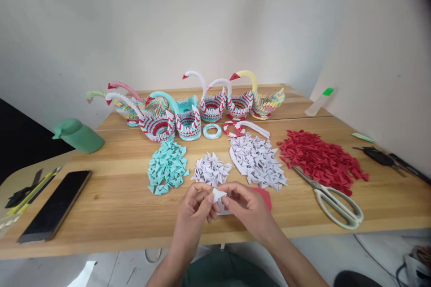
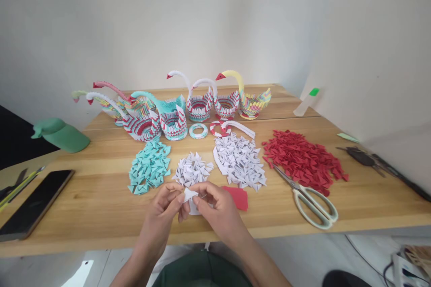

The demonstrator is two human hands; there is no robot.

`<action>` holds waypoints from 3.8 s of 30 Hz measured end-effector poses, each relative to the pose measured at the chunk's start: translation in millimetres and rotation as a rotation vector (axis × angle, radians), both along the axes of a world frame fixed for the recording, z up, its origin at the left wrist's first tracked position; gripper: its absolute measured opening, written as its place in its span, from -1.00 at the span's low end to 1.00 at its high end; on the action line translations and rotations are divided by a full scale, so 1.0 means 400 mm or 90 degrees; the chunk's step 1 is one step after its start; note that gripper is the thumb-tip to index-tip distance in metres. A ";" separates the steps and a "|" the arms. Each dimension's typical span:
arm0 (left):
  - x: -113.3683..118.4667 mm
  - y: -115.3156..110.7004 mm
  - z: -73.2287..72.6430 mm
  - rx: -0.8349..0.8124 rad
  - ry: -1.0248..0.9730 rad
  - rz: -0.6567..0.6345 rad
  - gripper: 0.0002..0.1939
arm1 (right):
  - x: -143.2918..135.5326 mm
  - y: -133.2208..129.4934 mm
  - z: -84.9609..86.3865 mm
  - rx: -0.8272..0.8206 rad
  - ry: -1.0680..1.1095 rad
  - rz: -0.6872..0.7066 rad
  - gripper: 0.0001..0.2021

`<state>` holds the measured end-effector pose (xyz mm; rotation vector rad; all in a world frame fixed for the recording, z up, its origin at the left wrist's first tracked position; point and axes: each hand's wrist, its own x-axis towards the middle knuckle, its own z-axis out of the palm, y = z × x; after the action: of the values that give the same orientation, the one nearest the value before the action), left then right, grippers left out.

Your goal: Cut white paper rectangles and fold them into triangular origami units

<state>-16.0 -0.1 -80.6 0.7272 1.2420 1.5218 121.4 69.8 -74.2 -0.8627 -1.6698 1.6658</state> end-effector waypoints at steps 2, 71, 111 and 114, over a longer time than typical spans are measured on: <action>0.005 -0.004 0.002 0.005 0.023 -0.002 -0.79 | 0.002 0.000 -0.006 0.015 -0.016 -0.016 -0.86; 0.016 0.048 0.016 0.154 0.533 0.025 -0.70 | 0.055 0.025 0.008 0.147 -0.065 -0.033 -0.79; 0.055 0.040 -0.006 0.305 0.806 0.122 -0.74 | 0.059 0.008 -0.015 0.000 0.017 -0.185 -0.81; 0.063 0.043 -0.007 0.337 0.813 0.130 -0.73 | 0.053 0.005 -0.021 0.038 0.013 -0.218 -0.82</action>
<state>9.4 17.0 -83.4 2.1891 1.8265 1.5509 142.8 71.8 -82.7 -1.0320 -1.4551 1.3801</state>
